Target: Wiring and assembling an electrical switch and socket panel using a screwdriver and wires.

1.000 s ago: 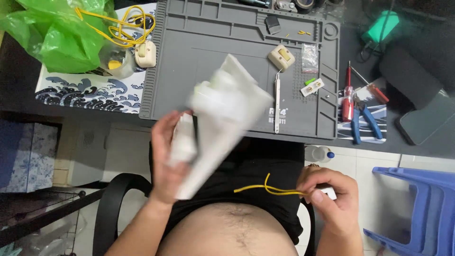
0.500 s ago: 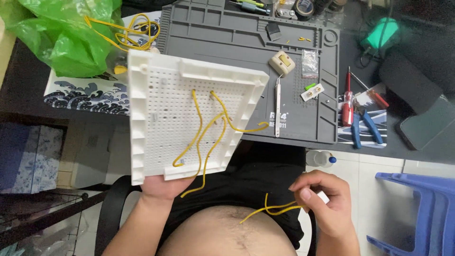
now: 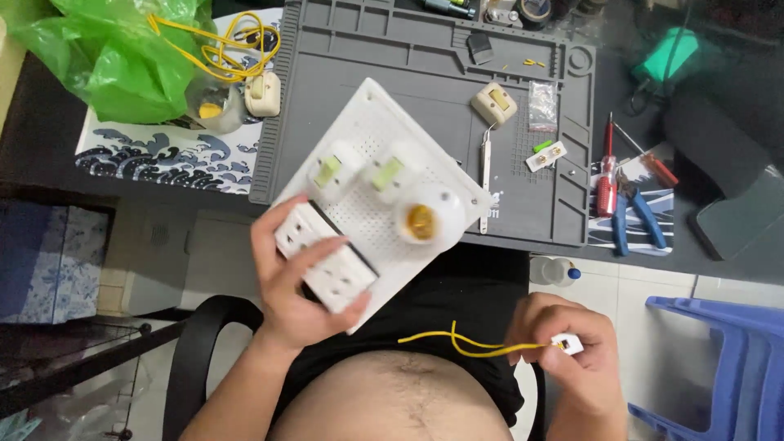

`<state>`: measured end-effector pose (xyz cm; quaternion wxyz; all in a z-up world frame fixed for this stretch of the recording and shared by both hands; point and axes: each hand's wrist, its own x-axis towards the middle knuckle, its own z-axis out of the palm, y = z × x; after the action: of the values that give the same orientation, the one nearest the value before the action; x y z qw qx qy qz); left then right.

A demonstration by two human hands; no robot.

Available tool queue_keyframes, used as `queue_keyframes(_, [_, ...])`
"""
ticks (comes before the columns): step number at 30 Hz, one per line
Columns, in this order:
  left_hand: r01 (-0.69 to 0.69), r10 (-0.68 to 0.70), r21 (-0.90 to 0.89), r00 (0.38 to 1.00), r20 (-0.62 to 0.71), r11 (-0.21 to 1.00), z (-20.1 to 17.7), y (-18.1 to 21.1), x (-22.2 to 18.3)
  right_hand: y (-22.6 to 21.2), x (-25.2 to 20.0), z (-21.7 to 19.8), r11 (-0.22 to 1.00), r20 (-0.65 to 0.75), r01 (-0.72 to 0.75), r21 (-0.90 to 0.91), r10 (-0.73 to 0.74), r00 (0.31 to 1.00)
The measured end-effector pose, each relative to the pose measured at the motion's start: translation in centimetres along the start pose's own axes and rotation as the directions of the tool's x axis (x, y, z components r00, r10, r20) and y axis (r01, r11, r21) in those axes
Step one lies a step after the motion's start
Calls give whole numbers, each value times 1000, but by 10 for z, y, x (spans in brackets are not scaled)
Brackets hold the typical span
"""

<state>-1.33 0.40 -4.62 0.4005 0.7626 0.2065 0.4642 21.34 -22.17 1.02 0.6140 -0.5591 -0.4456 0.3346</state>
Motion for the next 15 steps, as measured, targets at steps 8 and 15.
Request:
queue_keyframes(8, [-377, 320, 528, 926, 200, 761, 25, -31, -51, 10, -14, 10, 999, -278, 38, -35, -46, 959])
queue_keyframes(15, [-379, 308, 553, 925, 221, 742, 28, -27, -49, 31, -16, 22, 927, -209, -36, -373, -46, 977])
